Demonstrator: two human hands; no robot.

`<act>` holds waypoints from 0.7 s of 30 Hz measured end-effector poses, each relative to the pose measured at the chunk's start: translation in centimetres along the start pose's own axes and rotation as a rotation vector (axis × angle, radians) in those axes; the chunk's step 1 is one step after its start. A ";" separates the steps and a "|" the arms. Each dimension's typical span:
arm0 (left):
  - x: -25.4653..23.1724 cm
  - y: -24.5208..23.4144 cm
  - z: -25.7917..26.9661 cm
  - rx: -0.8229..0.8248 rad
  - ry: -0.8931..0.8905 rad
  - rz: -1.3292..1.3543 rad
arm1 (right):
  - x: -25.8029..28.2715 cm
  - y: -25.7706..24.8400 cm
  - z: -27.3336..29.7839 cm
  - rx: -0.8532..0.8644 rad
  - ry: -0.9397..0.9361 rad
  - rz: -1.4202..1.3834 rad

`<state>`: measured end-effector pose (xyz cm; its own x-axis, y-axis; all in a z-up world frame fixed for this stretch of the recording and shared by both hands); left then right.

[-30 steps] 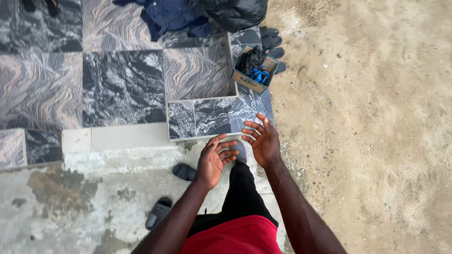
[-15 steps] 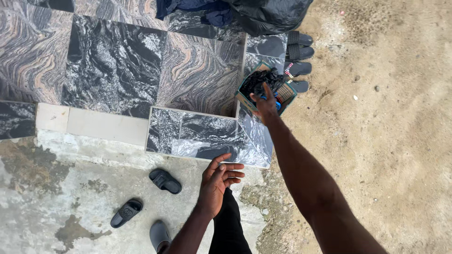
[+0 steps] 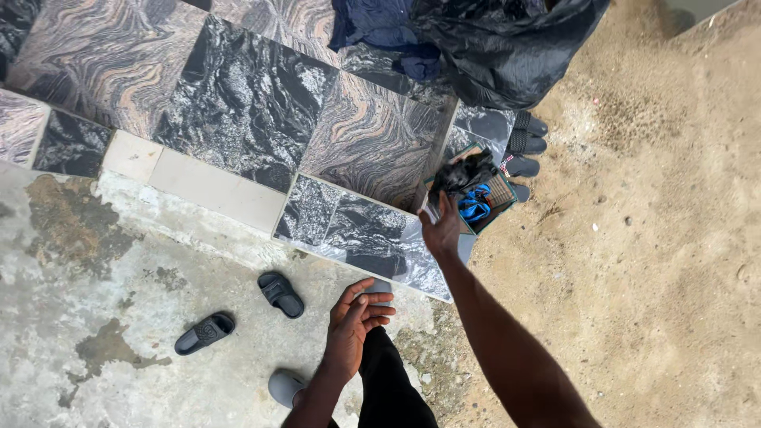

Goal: The person empties a blue plastic bin, places a new black trash bag inside the bin, and then ties a full black trash bag.

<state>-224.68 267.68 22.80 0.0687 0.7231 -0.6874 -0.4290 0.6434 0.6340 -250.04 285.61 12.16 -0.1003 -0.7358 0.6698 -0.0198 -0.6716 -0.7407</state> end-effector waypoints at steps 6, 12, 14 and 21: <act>-3.4 -8.4 2.8 -0.195 0.117 -0.139 | 15.0 -0.8 18.9 0.278 -0.206 0.051; -11.9 -18.5 7.0 -0.336 -0.064 -0.517 | 25.6 1.0 40.9 0.654 -0.482 0.014; -15.2 -21.6 9.9 -0.323 -0.001 -0.592 | 27.3 2.7 48.0 0.785 -0.652 0.141; -21.8 -32.5 24.3 -0.392 0.298 -0.411 | 32.4 5.8 63.5 0.948 -0.970 0.121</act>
<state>-190.34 237.17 25.80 0.0685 0.3003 -0.9514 -0.7222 0.6728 0.1604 -190.22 252.33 32.93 0.6883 -0.2952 0.6626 0.6638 -0.1119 -0.7394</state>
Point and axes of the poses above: each hand's wrist, its own z-axis away from the middle knuckle, its own y-axis out of the palm, x = y × z, the point moved 10 cm from there along -z, towards the middle knuckle, and after that the axes turned 14 degrees about y, right-handed, at the moved point
